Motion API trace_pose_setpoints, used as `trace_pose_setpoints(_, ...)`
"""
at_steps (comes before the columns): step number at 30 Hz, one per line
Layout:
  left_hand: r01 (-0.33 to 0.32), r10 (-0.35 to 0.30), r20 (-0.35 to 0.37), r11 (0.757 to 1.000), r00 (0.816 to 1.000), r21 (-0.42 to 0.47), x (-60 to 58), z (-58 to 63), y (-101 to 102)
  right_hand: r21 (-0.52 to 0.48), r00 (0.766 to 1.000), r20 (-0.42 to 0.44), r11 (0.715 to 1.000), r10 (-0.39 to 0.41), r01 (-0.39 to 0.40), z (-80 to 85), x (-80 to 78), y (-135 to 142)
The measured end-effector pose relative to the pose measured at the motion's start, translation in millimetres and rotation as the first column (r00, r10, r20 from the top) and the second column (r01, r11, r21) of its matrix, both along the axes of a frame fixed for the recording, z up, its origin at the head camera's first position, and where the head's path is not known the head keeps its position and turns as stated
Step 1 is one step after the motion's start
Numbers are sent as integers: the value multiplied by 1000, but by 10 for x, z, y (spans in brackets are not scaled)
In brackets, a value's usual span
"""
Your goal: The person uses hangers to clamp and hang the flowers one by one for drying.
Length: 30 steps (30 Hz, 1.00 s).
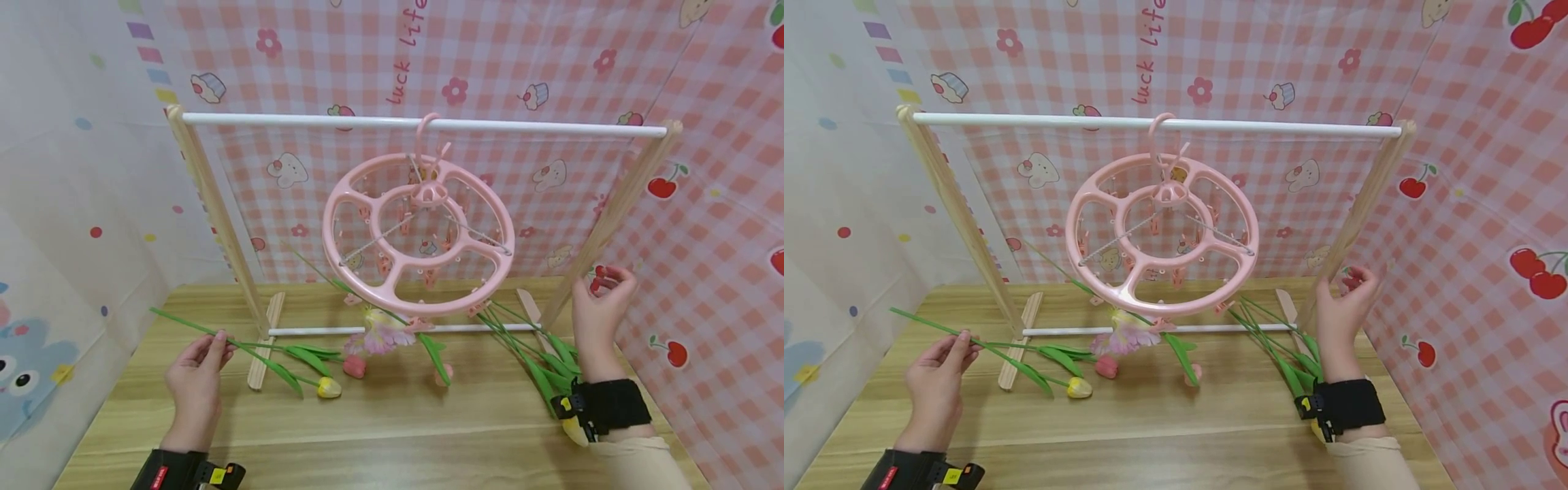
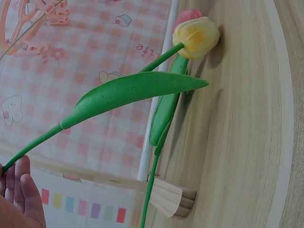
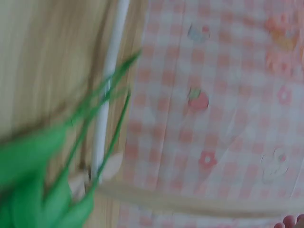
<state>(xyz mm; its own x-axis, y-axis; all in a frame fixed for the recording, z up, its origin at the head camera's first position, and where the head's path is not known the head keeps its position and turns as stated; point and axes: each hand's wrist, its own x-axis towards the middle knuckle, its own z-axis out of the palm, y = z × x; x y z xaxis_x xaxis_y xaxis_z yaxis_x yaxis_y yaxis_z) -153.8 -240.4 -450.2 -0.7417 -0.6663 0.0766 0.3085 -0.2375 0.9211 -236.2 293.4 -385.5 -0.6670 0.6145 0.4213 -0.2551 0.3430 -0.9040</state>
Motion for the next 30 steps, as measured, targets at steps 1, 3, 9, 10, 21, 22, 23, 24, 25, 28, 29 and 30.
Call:
trace_pose_setpoints(1, 2, -2, -1, 1000, 1000, 0, 2, 2, 7, -9, 999, -37, 1000, 17, -18, -18, 38, -57)
trace_pose_setpoints(3, 8, -8, -3, 1000, 1000, -1, 8, 9, 16, -5, 993, -84, 997, 80, -81, -41, 125, -183)
trace_pose_setpoints(9, 11, -11, 1, 1000, 1000, -5, 31, 11, 25, 47, 917, -76, 920, 391, -389, -80, 373, -511)
trace_pose_setpoints(10, 7, -7, 3, 1000, 1000, -5, 36, 9, 26, 54, 890, -74, 893, 449, -446, -97, 391, -542)
trace_pose_setpoints(21, -14, 15, -19, 1000, 1000, 3, 53, 6, 30, 206, 610, 160, 578, 776, -789, -58, 270, -672)
trace_pose_setpoints(22, -12, 12, -20, 1000, 1000, 2, 57, 8, 33, 217, 581, 173, 545, 795, -810, -53, 251, -682)
trace_pose_setpoints(23, -12, 12, -18, 1000, 1000, 1, 60, 9, 35, 218, 553, 177, 516, 814, -828, -53, 233, -695)
trace_pose_setpoints(24, -11, 11, -15, 1000, 1000, -4, 63, 10, 38, 212, 527, 184, 490, 829, -845, -55, 220, -707)
trace_pose_setpoints(25, -10, 10, -13, 1000, 1000, -6, 65, 11, 40, 202, 502, 184, 468, 845, -861, -60, 207, -718)
trace_pose_setpoints(28, -10, 9, -7, 1000, 1000, -14, 69, 12, 44, 164, 469, 171, 444, 867, -881, -82, 198, -742)
trace_pose_setpoints(29, -11, 10, -5, 1000, 1000, -16, 68, 12, 42, 148, 463, 163, 442, 871, -885, -86, 199, -748)
trace_pose_setpoints(30, -10, 10, -3, 1000, 1000, -19, 69, 12, 42, 137, 457, 158, 439, 875, -888, -90, 198, -754)
